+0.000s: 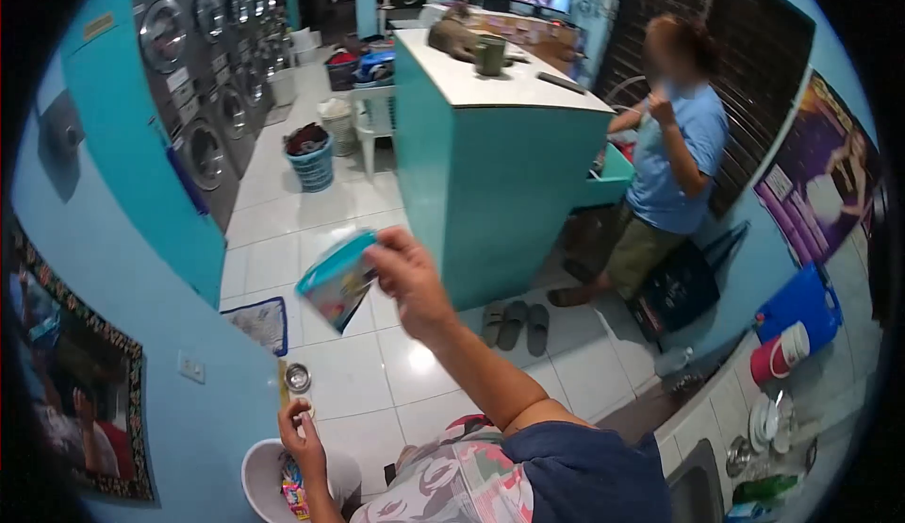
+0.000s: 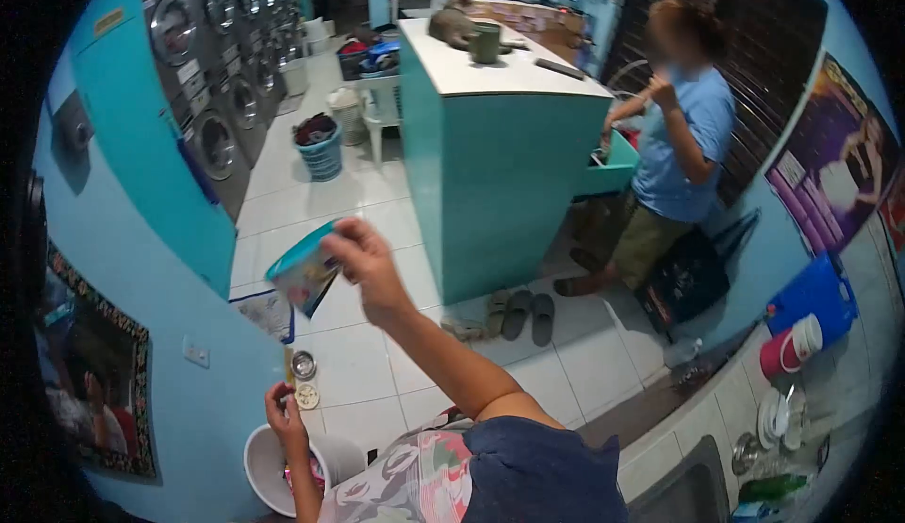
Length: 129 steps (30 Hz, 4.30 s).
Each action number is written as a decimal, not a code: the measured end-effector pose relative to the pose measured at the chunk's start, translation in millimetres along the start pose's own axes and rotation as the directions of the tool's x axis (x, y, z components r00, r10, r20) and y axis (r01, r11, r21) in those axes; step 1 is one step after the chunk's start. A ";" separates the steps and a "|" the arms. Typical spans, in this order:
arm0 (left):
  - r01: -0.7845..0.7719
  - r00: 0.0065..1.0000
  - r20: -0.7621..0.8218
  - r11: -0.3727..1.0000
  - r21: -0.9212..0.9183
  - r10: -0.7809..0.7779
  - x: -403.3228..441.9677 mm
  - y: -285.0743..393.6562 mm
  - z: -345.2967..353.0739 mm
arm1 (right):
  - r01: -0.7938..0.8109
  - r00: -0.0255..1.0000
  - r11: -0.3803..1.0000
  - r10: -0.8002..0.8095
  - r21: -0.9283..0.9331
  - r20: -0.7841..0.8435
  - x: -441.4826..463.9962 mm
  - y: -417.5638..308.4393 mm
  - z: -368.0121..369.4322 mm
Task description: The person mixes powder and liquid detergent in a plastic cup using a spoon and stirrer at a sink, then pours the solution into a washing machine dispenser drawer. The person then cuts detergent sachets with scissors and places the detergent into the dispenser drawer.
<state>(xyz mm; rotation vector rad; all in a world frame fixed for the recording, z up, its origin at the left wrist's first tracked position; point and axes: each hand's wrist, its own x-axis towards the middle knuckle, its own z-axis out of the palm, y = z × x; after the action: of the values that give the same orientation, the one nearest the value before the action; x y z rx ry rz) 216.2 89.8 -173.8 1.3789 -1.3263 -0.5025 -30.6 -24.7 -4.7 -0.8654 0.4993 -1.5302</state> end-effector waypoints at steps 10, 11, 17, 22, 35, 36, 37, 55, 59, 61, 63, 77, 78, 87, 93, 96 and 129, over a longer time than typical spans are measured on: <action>-0.176 0.934 0.302 0.982 -0.074 0.191 -5.7 49.9 54.0 | 0.675 0.531 0.737 -0.485 0.002 -0.695 -52.6 -121.5 -146.0; -0.171 0.928 0.324 0.983 -0.074 0.185 -8.7 49.7 56.3 | 0.719 0.473 0.695 -0.482 0.006 -0.738 -57.7 -127.2 -176.6; -0.222 0.906 0.356 0.973 -0.055 0.227 -10.0 55.1 73.4 | 0.830 0.230 0.546 -0.522 -0.114 -0.822 -111.7 -169.9 -238.5; -0.307 0.865 0.409 0.951 -0.025 0.290 -4.2 65.4 74.5 | 0.819 0.136 0.544 -0.493 -0.182 -0.859 -113.4 -180.6 -276.8; -0.250 0.909 0.363 0.965 0.078 0.206 -2.4 40.4 40.6 | 0.380 0.403 0.875 -0.449 -0.300 -0.798 -87.9 -247.9 -365.0; -0.254 0.910 0.361 0.963 0.090 0.206 -2.2 39.8 40.4 | 0.364 0.460 0.863 -0.492 -0.349 -0.739 -85.6 -252.9 -357.3; -0.242 0.913 0.356 0.967 0.084 0.198 -2.2 40.2 40.0 | 0.351 0.515 0.849 -0.526 -0.394 -0.676 -83.8 -255.6 -349.9; -0.257 0.912 0.353 0.962 0.096 0.208 4.6 31.9 38.6 | -0.521 0.689 -0.166 -0.661 -0.837 -0.297 -65.6 -268.8 -232.5; -0.236 0.921 0.343 0.965 0.113 0.185 3.0 30.7 33.0 | -0.549 0.715 -0.447 -0.689 -0.706 -0.120 -65.7 -265.3 -228.3; -0.234 0.923 0.340 0.965 0.118 0.182 3.3 30.6 31.4 | -0.539 0.716 -0.528 -0.697 -0.656 -0.027 -67.4 -262.5 -224.0; -0.233 0.923 0.339 0.965 0.121 0.180 3.5 33.1 30.1 | -0.528 0.724 -0.583 -0.689 -0.618 0.032 -67.0 -262.2 -221.2; -0.168 0.947 0.281 0.985 0.031 0.153 11.5 33.4 40.6 | -0.006 0.695 -0.749 -0.480 -0.663 0.536 -33.9 -191.4 -163.1; -0.168 0.947 0.287 0.984 0.063 0.143 12.9 38.7 39.6 | 0.113 0.633 -0.764 -0.437 -0.635 0.639 -26.9 -169.6 -152.2; -0.144 0.987 -0.003 0.898 0.416 0.160 6.3 32.4 -37.0 | 0.837 0.465 -0.309 -0.034 -0.451 0.885 32.2 74.9 -5.9; 0.355 0.913 -0.392 0.699 0.621 -0.117 -34.4 -0.5 -124.5 | 0.986 -0.013 0.167 0.148 -0.012 0.989 2.9 214.5 137.5; 0.582 0.782 -0.540 0.677 0.451 -0.312 -76.6 -30.5 -156.7 | 0.945 -0.219 0.252 0.008 0.210 0.976 -40.1 266.7 201.6; 0.403 -0.430 -0.855 0.786 -0.469 -0.290 -257.9 94.0 -53.4 | -0.233 -0.915 0.964 -0.263 0.132 0.305 -383.5 362.0 235.9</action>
<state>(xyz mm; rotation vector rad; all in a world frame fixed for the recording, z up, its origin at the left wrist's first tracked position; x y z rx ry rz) 150.1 361.5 -169.9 1.5459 0.7123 0.4182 373.0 330.5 -216.2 -1.6801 -1.7373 0.5325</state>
